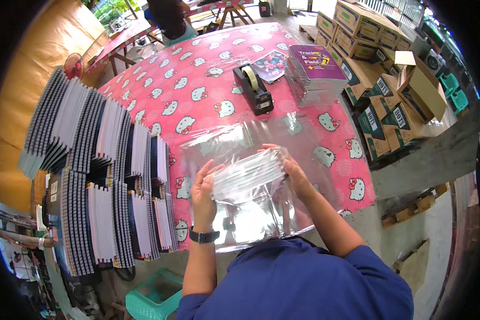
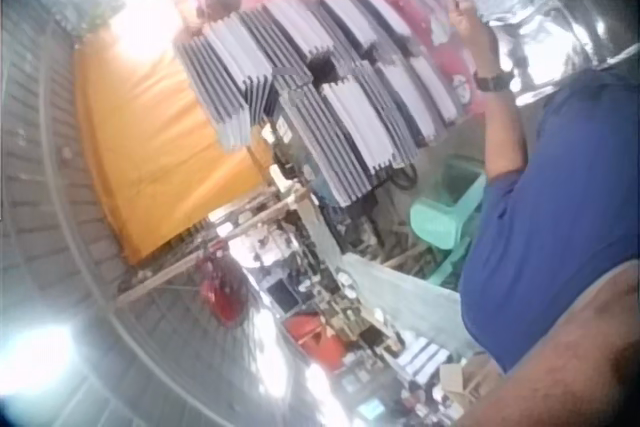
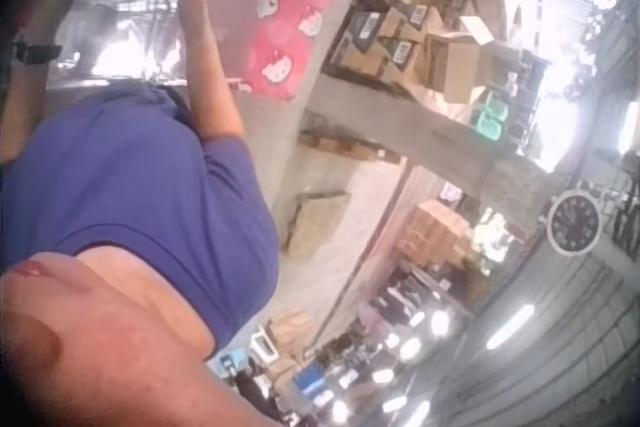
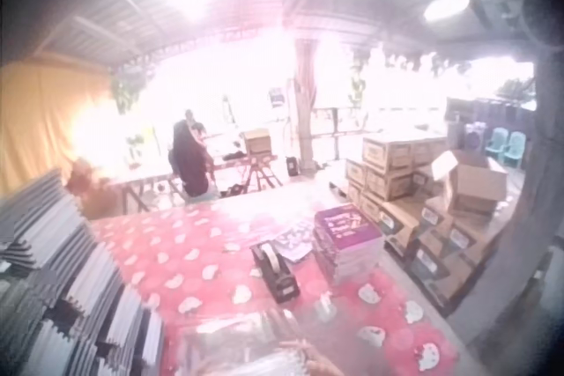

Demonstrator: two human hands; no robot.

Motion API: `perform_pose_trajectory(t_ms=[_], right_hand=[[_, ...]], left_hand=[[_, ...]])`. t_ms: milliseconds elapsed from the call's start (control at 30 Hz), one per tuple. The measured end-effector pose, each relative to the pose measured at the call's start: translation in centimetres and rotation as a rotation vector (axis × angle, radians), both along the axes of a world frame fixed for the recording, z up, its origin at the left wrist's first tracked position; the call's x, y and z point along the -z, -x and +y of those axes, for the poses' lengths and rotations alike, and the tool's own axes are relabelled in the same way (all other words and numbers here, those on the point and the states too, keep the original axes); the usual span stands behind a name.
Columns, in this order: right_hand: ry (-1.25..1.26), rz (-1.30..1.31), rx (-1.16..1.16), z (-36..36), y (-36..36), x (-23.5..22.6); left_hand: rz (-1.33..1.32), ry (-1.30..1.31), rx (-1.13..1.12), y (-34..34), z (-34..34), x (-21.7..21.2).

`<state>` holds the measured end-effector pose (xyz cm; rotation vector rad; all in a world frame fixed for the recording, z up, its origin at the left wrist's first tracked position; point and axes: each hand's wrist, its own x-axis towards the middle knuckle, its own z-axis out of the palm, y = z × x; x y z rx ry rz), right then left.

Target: The person places a notebook into a plastic sleeve, folds the sleeve over the top of the notebook, and secures it with adhesive tape from a dispenser.

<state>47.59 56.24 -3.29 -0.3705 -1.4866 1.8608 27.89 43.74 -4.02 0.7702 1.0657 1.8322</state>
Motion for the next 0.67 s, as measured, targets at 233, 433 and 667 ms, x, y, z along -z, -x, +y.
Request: perform_pose_trajectory(t_ms=[233,433,667], right_hand=[[0.403,0.141,0.175,0.4,0.7,3.3],[0.122,0.020,0.307,0.7,-0.1,1.1],[-0.229,-0.219,0.326,-0.4,-4.7,-1.3]], left_hand=[[-0.003,0.033,0.073,-0.6,2.6,-0.8],[0.156,0.049,-0.175,0.6,2.5,-0.5],[0.809,-0.074,-0.276,-0.6,-1.2,-4.5]])
